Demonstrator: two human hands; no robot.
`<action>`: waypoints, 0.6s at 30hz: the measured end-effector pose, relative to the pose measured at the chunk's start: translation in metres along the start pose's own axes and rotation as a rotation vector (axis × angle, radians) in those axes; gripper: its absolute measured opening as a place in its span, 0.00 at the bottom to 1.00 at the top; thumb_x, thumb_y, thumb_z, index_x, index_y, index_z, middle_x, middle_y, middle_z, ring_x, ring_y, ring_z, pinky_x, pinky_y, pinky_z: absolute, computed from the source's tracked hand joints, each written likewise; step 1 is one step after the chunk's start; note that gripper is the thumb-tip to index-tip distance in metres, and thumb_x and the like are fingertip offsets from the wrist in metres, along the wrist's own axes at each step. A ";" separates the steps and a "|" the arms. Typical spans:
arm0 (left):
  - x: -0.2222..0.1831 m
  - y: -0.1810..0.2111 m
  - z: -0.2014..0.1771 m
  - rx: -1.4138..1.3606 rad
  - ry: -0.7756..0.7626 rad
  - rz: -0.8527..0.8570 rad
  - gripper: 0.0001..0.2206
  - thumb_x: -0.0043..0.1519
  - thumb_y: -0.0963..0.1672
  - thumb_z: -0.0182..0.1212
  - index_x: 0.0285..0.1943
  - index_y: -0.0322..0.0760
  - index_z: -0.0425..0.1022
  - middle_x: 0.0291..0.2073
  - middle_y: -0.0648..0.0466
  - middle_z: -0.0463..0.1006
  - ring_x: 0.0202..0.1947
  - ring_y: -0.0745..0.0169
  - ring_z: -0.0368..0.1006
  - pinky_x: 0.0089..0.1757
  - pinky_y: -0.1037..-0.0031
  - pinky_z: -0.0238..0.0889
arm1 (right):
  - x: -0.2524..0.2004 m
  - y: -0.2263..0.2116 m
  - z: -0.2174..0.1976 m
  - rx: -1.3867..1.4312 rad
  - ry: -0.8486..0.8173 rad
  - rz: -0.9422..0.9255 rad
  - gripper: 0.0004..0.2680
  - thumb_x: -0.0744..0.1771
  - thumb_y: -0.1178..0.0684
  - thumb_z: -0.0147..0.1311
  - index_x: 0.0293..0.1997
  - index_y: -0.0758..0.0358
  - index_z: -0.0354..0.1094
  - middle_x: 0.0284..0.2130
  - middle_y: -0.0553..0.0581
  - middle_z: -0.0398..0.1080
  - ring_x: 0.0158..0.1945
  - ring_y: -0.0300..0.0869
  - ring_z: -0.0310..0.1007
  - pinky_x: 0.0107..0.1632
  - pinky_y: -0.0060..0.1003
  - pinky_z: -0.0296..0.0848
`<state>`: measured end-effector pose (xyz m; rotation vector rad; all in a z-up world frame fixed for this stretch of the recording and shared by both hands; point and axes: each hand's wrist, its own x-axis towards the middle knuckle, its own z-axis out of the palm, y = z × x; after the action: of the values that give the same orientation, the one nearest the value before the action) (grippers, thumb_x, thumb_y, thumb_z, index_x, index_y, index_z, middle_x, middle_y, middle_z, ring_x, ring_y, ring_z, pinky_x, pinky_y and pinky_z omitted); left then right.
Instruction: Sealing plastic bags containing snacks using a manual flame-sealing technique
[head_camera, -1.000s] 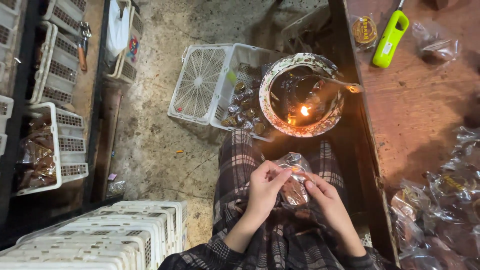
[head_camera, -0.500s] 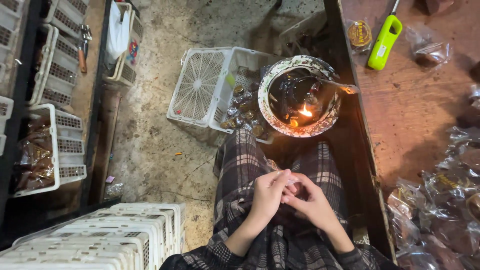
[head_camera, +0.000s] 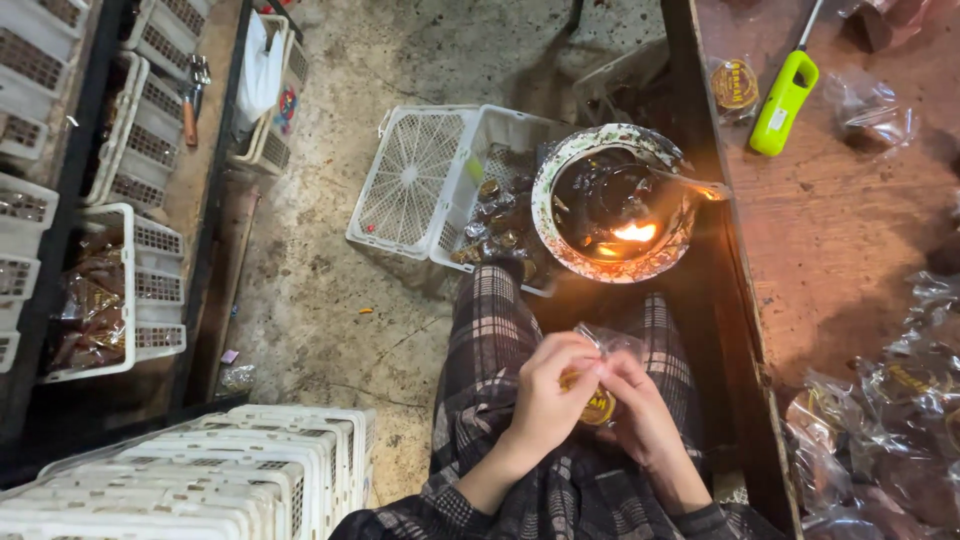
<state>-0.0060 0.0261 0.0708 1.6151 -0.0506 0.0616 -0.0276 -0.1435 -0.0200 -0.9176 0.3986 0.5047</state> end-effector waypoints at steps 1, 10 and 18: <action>0.003 0.003 0.000 0.327 0.078 0.206 0.08 0.55 0.38 0.67 0.42 0.31 0.78 0.48 0.47 0.75 0.51 0.51 0.70 0.51 0.65 0.69 | 0.001 0.000 0.000 0.019 0.041 0.016 0.02 0.69 0.59 0.52 0.45 0.64 0.67 0.42 0.61 0.73 0.41 0.44 0.72 0.43 0.37 0.70; 0.003 -0.013 -0.016 0.446 -0.092 0.029 0.05 0.57 0.42 0.67 0.39 0.37 0.80 0.35 0.55 0.76 0.34 0.58 0.75 0.38 0.71 0.70 | -0.006 -0.011 0.004 -0.023 0.065 0.052 0.07 0.71 0.56 0.48 0.43 0.69 0.69 0.34 0.59 0.73 0.32 0.38 0.69 0.35 0.32 0.69; 0.015 -0.019 -0.041 0.596 -0.511 -0.263 0.11 0.57 0.50 0.64 0.40 0.41 0.77 0.42 0.54 0.72 0.46 0.54 0.72 0.47 0.68 0.67 | -0.002 -0.006 0.003 -0.098 0.064 0.054 0.07 0.70 0.57 0.49 0.41 0.70 0.72 0.32 0.58 0.74 0.30 0.37 0.68 0.33 0.30 0.65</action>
<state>0.0099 0.0685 0.0545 2.1824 -0.2305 -0.5913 -0.0254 -0.1441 -0.0136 -1.0218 0.4611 0.5490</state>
